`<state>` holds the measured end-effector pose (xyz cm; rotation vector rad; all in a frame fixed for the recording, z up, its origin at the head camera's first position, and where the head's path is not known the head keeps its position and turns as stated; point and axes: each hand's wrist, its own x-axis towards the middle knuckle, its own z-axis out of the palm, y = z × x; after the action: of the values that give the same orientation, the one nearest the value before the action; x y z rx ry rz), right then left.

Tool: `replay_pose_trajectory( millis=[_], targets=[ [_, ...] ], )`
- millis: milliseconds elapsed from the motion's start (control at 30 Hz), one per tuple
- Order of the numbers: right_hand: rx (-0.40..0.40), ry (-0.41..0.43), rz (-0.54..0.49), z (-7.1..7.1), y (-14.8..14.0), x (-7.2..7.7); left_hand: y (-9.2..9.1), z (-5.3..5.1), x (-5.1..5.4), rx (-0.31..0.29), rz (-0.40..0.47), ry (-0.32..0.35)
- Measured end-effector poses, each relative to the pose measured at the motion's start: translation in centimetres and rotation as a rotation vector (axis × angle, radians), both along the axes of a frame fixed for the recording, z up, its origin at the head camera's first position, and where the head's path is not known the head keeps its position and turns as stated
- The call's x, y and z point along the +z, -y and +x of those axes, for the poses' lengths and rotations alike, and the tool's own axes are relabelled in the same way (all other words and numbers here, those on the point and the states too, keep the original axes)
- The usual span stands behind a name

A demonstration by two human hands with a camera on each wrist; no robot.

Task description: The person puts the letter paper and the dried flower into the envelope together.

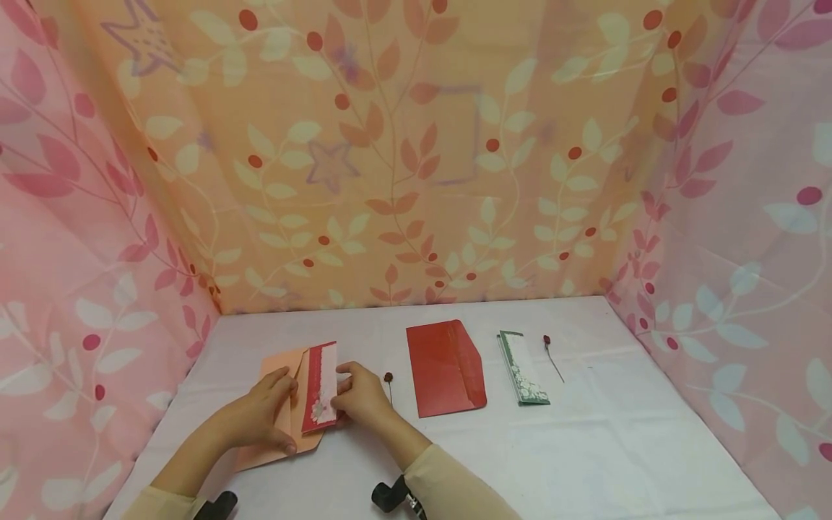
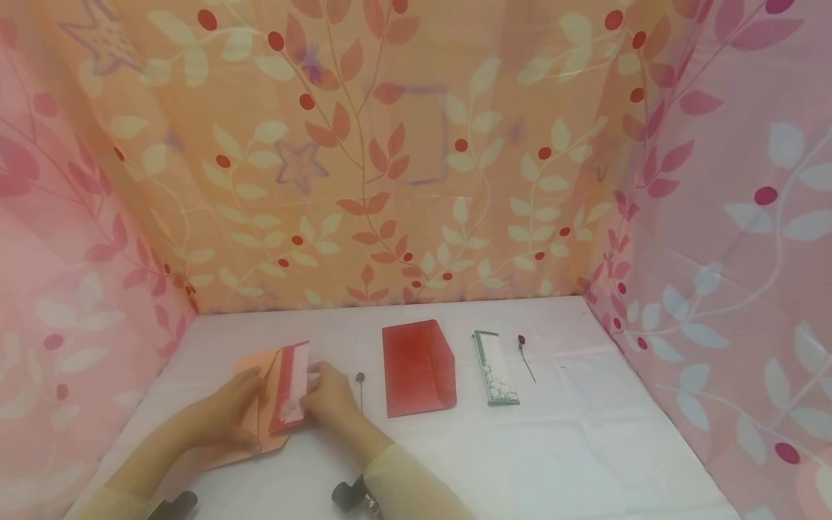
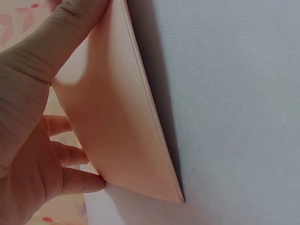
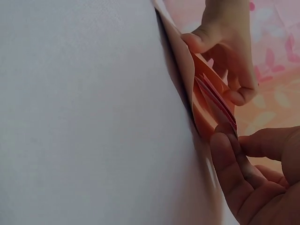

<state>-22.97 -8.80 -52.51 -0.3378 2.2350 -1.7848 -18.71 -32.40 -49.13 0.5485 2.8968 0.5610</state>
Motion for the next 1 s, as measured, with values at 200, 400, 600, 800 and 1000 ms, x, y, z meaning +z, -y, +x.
replay_pose_trajectory(
  millis=[200, 400, 600, 800, 1000],
  targets=[
    [0.029, 0.010, 0.014, 0.5, 0.6, 0.1, 0.1, 0.1, -0.1, -0.003, 0.002, -0.024],
    [0.032, 0.030, 0.008, 1.1, 0.8, 0.5, -0.1, 0.2, 0.0, 0.003, 0.005, -0.026],
    [0.021, 0.041, 0.024, 1.2, 1.1, 0.3, -0.1, 0.2, 0.1, 0.009, 0.013, -0.013],
    [0.009, 0.062, 0.034, 1.0, 1.4, 0.3, 0.1, 0.0, -0.2, 0.011, 0.009, -0.012],
    [0.015, 0.080, 0.048, 0.8, 1.7, 0.5, 0.3, -0.1, -0.6, 0.000, 0.010, -0.029]
  ],
)
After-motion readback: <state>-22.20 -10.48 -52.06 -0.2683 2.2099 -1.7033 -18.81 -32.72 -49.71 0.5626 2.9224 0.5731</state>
